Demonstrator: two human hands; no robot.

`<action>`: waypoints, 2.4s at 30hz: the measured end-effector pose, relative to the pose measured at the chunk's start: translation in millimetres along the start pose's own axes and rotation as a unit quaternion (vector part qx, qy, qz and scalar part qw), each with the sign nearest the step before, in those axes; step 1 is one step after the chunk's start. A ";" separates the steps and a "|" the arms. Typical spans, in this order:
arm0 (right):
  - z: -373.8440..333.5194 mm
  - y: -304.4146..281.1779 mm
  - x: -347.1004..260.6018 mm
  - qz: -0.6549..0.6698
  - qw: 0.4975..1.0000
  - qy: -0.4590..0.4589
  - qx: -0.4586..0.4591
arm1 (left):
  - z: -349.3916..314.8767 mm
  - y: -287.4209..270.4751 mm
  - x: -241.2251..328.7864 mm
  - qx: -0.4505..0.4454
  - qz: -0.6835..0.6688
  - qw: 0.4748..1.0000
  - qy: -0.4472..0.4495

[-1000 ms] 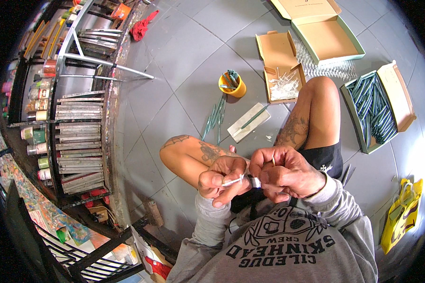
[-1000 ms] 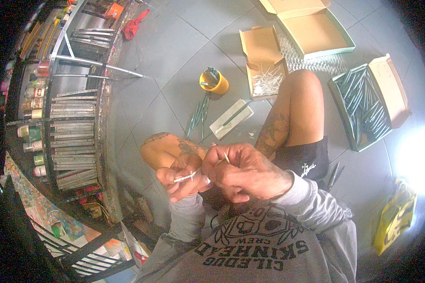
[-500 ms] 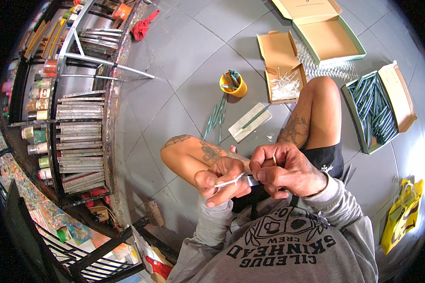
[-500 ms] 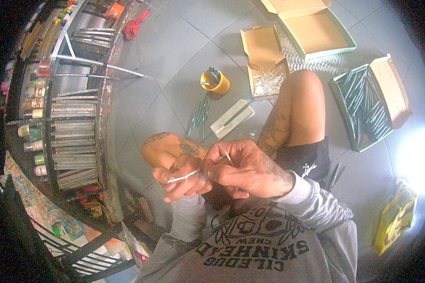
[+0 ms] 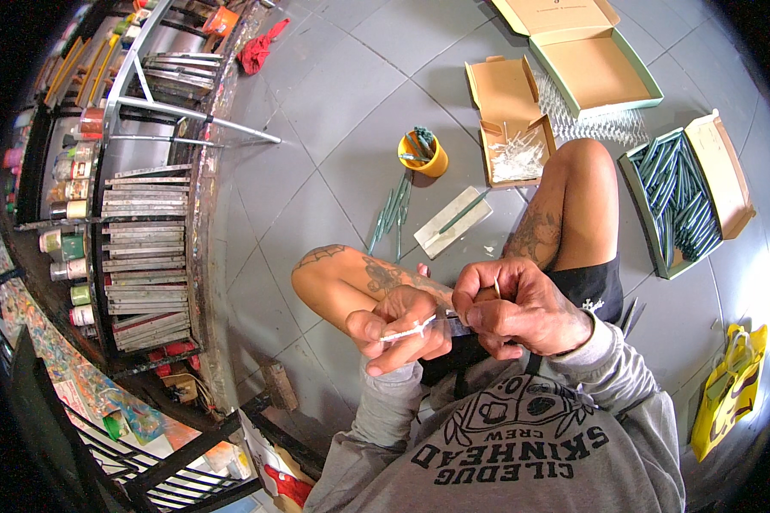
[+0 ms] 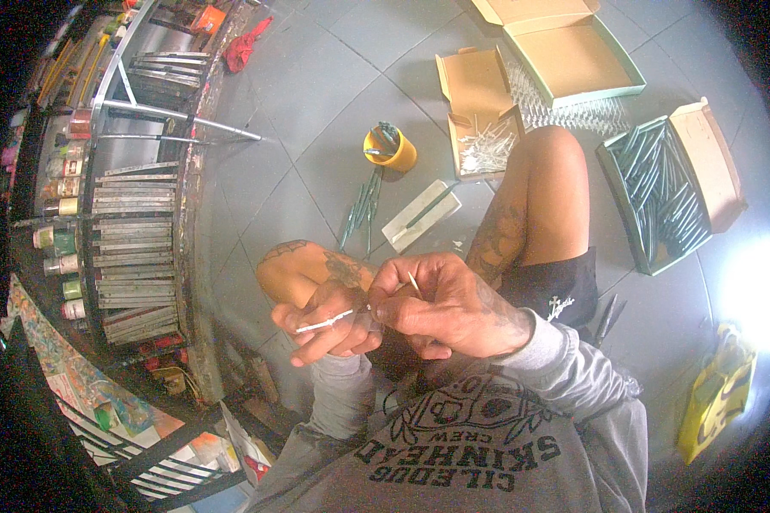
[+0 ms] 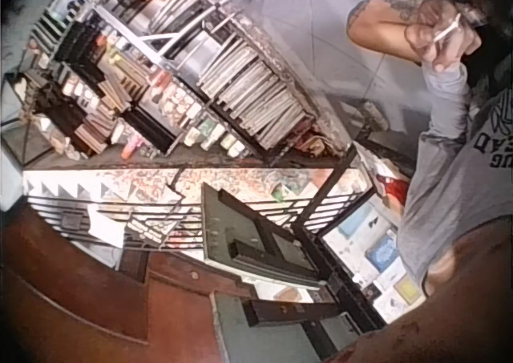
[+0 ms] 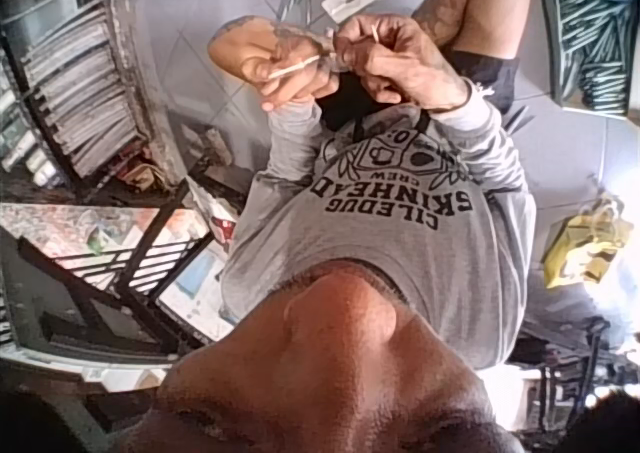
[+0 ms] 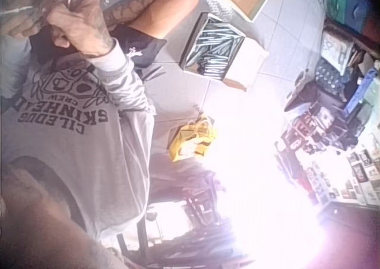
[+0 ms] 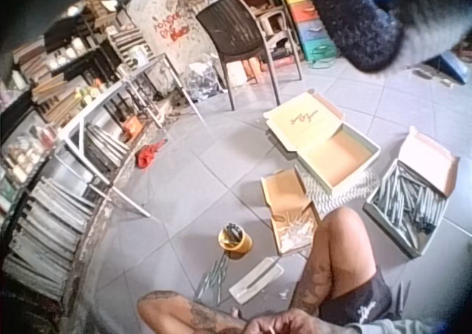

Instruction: The person sits on the floor and attaches white plastic tips to green rods by hand. They stand up, reach for a small device on a cluttered workbench, and then return to the floor to continue assembling the items one at a time.

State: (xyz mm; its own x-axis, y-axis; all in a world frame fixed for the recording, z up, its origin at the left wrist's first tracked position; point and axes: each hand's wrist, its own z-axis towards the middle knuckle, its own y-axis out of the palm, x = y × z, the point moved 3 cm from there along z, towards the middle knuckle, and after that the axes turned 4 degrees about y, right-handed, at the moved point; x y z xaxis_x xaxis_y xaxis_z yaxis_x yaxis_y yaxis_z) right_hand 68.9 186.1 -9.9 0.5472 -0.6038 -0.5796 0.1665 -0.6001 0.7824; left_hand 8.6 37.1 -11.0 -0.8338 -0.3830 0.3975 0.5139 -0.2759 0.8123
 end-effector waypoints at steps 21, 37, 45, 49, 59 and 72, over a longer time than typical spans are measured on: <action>1.0 0.2 0.7 0.000 1.000 0.000 0.002 | 5.7 -19.7 3.5 -0.185 -0.034 0.981 -0.041; 1.2 -0.1 1.7 0.021 1.000 0.002 -0.001 | -1.3 -23.4 -0.7 -0.219 -0.092 0.971 -0.017; 0.5 0.8 -0.1 0.012 1.000 0.006 0.007 | -9.6 -32.7 -6.5 -0.276 -0.121 0.954 0.006; 1.4 0.8 0.5 0.016 1.000 0.002 0.001 | 12.2 -28.6 -8.1 -0.333 -0.131 0.934 0.010; 4.5 -2.7 -3.0 -0.046 0.989 -0.135 0.041 | -12.2 -12.3 3.8 -0.078 -0.040 0.996 -0.005; -2.7 4.2 -1.7 -0.077 0.987 -0.135 0.043 | 6.0 -7.8 0.4 -0.057 0.021 0.998 0.007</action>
State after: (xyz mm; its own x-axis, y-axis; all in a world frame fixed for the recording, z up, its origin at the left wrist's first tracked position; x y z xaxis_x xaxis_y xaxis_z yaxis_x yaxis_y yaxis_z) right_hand 70.9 186.0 -5.0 0.2801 -0.6133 -0.7385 0.1545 -0.7305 0.6652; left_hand 3.0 44.3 -14.6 -0.8079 -0.4095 0.4238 0.5696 -0.3579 0.7399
